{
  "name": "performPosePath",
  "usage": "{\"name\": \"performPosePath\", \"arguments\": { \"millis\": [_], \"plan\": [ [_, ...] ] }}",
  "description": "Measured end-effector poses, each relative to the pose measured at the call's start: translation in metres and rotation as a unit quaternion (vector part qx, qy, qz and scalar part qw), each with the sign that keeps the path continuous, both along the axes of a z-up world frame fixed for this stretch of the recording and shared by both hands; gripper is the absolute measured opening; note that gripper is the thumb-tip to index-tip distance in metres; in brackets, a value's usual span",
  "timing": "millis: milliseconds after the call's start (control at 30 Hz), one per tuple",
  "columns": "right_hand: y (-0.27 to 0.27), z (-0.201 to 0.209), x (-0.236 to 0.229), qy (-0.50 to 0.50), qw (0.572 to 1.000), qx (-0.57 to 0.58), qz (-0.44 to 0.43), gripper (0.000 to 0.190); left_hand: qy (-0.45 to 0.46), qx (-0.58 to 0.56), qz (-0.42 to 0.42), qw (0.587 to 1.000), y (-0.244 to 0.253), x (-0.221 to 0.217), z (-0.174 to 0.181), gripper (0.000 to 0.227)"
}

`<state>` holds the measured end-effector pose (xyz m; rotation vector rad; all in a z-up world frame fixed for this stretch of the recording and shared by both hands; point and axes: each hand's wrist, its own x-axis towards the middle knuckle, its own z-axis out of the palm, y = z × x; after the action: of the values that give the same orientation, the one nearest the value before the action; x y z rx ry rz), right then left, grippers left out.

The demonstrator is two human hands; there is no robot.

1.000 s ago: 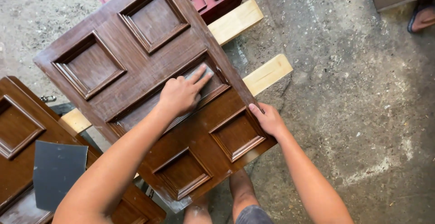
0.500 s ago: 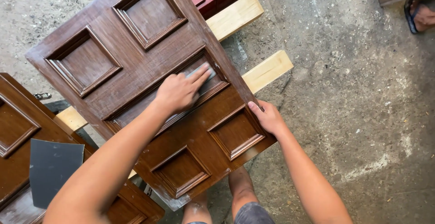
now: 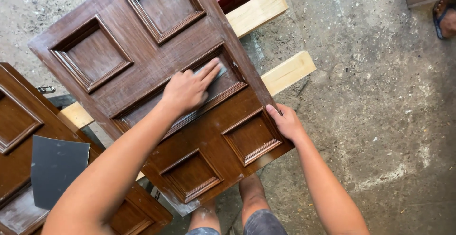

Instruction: Sanding the surface of a wooden door with sandpaper to prepare it for finishing.

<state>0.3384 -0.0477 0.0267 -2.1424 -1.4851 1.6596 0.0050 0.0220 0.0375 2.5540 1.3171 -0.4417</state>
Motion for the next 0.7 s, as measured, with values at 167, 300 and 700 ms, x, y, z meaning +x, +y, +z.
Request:
{"name": "performPosePath", "arguments": {
  "millis": [167, 300, 700],
  "plan": [
    [0.0, -0.004, 0.004, 0.002, 1.0, 0.007, -0.002, 0.05, 0.001, 0.016, 0.002, 1.0, -0.004, -0.009, -0.005, 0.082],
    [0.0, -0.009, 0.007, -0.005, 1.0, 0.013, 0.005, 0.051, -0.06, 0.038, 0.009, 0.997, 0.01, 0.01, -0.013, 0.066],
    [0.003, 0.005, -0.001, 0.005, 1.0, 0.017, 0.004, 0.047, -0.079, 0.066, -0.004, 0.995, 0.006, 0.004, -0.017, 0.065]
  ]
}}
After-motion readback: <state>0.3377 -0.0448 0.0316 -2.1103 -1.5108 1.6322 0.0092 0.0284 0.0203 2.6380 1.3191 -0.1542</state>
